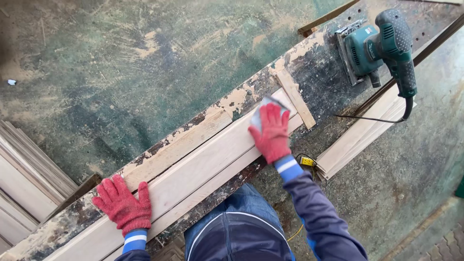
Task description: Sanding wooden planks using an orbital electric sander and a piece of sandpaper.
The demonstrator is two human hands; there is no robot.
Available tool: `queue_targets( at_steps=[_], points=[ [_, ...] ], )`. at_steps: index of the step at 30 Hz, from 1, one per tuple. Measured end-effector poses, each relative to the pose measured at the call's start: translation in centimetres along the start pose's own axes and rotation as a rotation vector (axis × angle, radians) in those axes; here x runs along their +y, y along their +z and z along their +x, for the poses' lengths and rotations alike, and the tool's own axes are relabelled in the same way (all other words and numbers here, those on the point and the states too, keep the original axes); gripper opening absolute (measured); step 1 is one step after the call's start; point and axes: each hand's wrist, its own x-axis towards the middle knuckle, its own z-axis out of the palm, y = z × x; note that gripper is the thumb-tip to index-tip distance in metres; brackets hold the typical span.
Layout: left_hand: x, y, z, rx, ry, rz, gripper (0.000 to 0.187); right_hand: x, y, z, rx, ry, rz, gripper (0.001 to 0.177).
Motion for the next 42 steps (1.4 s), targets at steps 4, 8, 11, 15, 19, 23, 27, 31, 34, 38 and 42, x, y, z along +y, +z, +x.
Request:
queue_targets(
  at_steps=[4,8,11,15,19,23,27,31,34,38,42],
  points=[
    [-0.3,0.3,-0.3,-0.018,0.003,0.012,0.087,3.3,1.9,0.9,0.127,-0.061,0.082,0.076],
    [0.2,-0.4,-0.5,-0.006,0.008,-0.006,0.084,-0.8,0.0,-0.6,-0.029,-0.063,0.030,0.082],
    [0.1,-0.5,0.0,0.005,0.024,-0.024,0.084,0.3,2.9,-3.0,0.063,-0.281,0.142,0.079],
    [0.3,-0.8,-0.5,-0.001,0.044,-0.055,0.082,4.6,4.7,-0.4,-0.088,0.104,0.098,0.087],
    [0.4,-0.8,-0.1,-0.031,0.032,-0.062,0.081,-3.9,4.3,-9.2,-0.031,-0.081,0.184,0.090],
    [0.3,-0.7,-0.1,-0.003,0.055,-0.057,0.080,-7.8,3.8,-13.3,0.247,-0.490,0.395,0.082],
    [0.5,-0.7,-0.3,-0.045,0.009,-0.061,0.078,1.6,5.1,-7.0,0.019,-0.229,0.032,0.084],
    [0.5,-1.0,-0.3,-0.051,0.003,-0.068,0.079,1.1,4.4,-6.2,0.034,0.053,0.096,0.086],
    [0.5,-0.6,0.0,-0.054,-0.008,-0.073,0.081,-4.1,2.8,-10.8,0.051,-0.093,0.231,0.091],
    [0.3,-0.8,-0.2,-0.065,-0.012,-0.065,0.082,-0.3,3.1,-8.4,0.145,-0.142,0.227,0.079],
    [0.0,-0.5,-0.4,-0.030,0.013,-0.066,0.081,4.5,5.5,-3.5,-0.026,0.221,0.218,0.082]
  ],
)
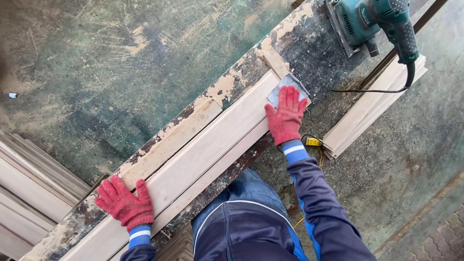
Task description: Sanding wooden planks using an orbital electric sander and a piece of sandpaper.
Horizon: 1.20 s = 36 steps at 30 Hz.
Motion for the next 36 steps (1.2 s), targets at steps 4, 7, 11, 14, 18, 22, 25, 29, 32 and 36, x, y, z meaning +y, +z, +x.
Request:
queue_targets(
  at_steps=[4,7,11,14,18,22,25,29,32,36],
  points=[
    [0.4,0.2,0.4,0.041,0.004,0.008,0.080,-9.1,1.1,-7.6,-0.064,-0.349,-0.064,0.091],
    [0.5,0.2,-0.2,0.075,0.042,0.011,0.078,-15.4,1.2,-13.4,-0.099,-0.839,0.194,0.089],
    [-0.5,1.5,-0.1,0.040,-0.074,0.060,0.089,-14.2,2.0,-9.4,0.270,-0.961,0.212,0.075],
    [-0.2,0.9,0.1,0.064,-0.067,0.071,0.086,-5.4,-3.0,-0.8,0.171,-0.609,-0.164,0.068],
    [-0.3,0.9,0.4,0.076,-0.089,0.063,0.087,-3.8,-0.6,0.1,0.107,-0.417,-0.060,0.084],
    [-0.5,1.3,0.4,0.121,-0.083,0.063,0.080,-16.2,3.1,-10.1,0.106,-0.841,0.137,0.081],
    [-0.9,1.9,-0.2,0.153,-0.065,0.044,0.074,-22.0,4.6,-15.3,-0.043,-1.189,0.236,0.079],
    [-1.0,2.1,-0.2,0.172,-0.044,0.049,0.073,-18.9,2.1,-11.0,0.017,-1.339,0.205,0.066],
    [-0.5,1.7,0.2,0.195,-0.051,0.062,0.076,-9.3,-1.1,-4.7,-0.017,-1.157,0.052,0.056],
    [-0.2,1.2,0.3,0.202,-0.087,0.043,0.076,-4.7,-4.5,0.1,-0.029,-1.135,-0.023,0.042]
  ],
)
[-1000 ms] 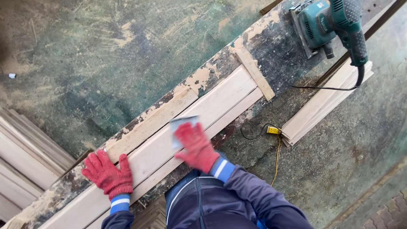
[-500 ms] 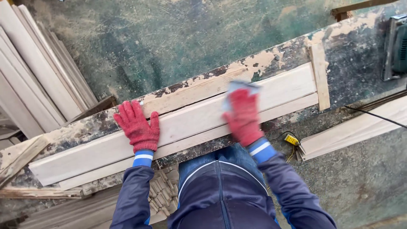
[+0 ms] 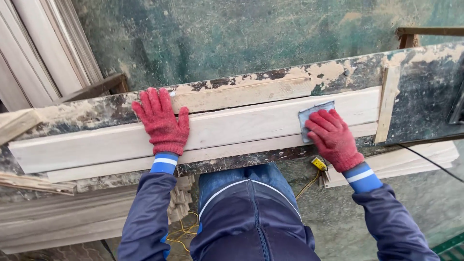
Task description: Sanding wooden planks using an orbital electric sander and a piece of sandpaper.
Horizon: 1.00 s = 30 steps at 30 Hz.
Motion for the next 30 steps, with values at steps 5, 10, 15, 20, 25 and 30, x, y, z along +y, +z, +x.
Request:
queue_targets(
  at_steps=[5,10,15,20,25,30],
  points=[
    [0.0,-0.2,0.1,-0.023,0.024,-0.030,0.079,1.3,2.2,4.1,0.089,-0.064,-0.252,0.062],
    [0.2,-0.3,-0.2,-0.031,-0.011,-0.049,0.080,-4.4,5.5,7.8,0.005,-0.141,-0.161,0.067],
    [-0.4,0.2,-0.4,-0.021,-0.039,-0.064,0.074,-19.1,7.9,16.8,0.008,-0.262,-0.097,0.068],
    [-0.8,0.6,-0.7,-0.030,-0.021,-0.063,0.076,-20.9,10.3,17.6,0.088,-0.157,-0.042,0.071],
    [-0.3,0.0,-0.4,-0.053,-0.017,-0.039,0.072,-1.4,6.0,8.4,-0.044,0.286,-0.186,0.070],
    [-0.1,-0.1,-0.1,-0.086,-0.027,-0.031,0.070,0.4,6.6,5.4,-0.047,0.633,-0.331,0.073]
  ],
)
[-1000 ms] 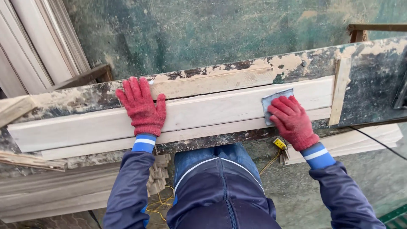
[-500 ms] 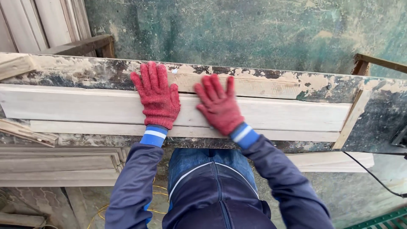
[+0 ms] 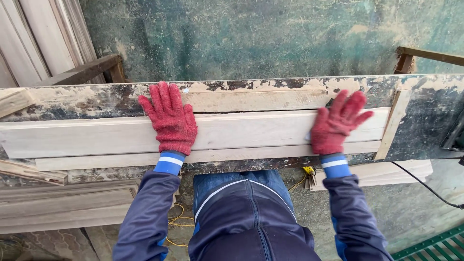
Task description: Sanding wooden planks using an orbital electric sander and a piece of sandpaper.
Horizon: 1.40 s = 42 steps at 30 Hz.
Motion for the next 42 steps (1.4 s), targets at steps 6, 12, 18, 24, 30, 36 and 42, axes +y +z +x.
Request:
queue_targets(
  at_steps=[6,12,18,24,30,36,42],
  points=[
    [-0.5,0.3,-0.4,-0.002,0.049,-0.027,0.074,-23.7,-3.8,-4.8,0.232,-0.540,0.310,0.069],
    [-0.3,0.1,-0.1,0.008,0.048,-0.052,0.075,-14.7,-2.2,-1.8,0.218,-0.540,0.395,0.069],
    [0.2,-1.0,0.3,-0.050,0.015,-0.003,0.069,4.5,-5.2,4.6,-0.235,0.402,0.068,0.063],
    [-0.3,-0.1,-0.3,0.016,0.044,0.017,0.071,-7.4,-0.8,-0.3,0.582,0.117,0.585,0.074],
    [0.6,-1.4,0.6,-0.003,0.070,-0.085,0.062,-11.0,-7.3,-3.1,0.489,-0.505,0.809,0.021],
    [0.6,-1.4,0.1,-0.004,0.060,-0.087,0.061,8.6,-1.7,1.1,0.625,0.104,0.529,0.026],
    [0.8,-1.2,0.3,0.017,0.067,-0.054,0.058,2.8,-3.3,-1.0,0.549,0.499,0.888,0.033]
  ],
)
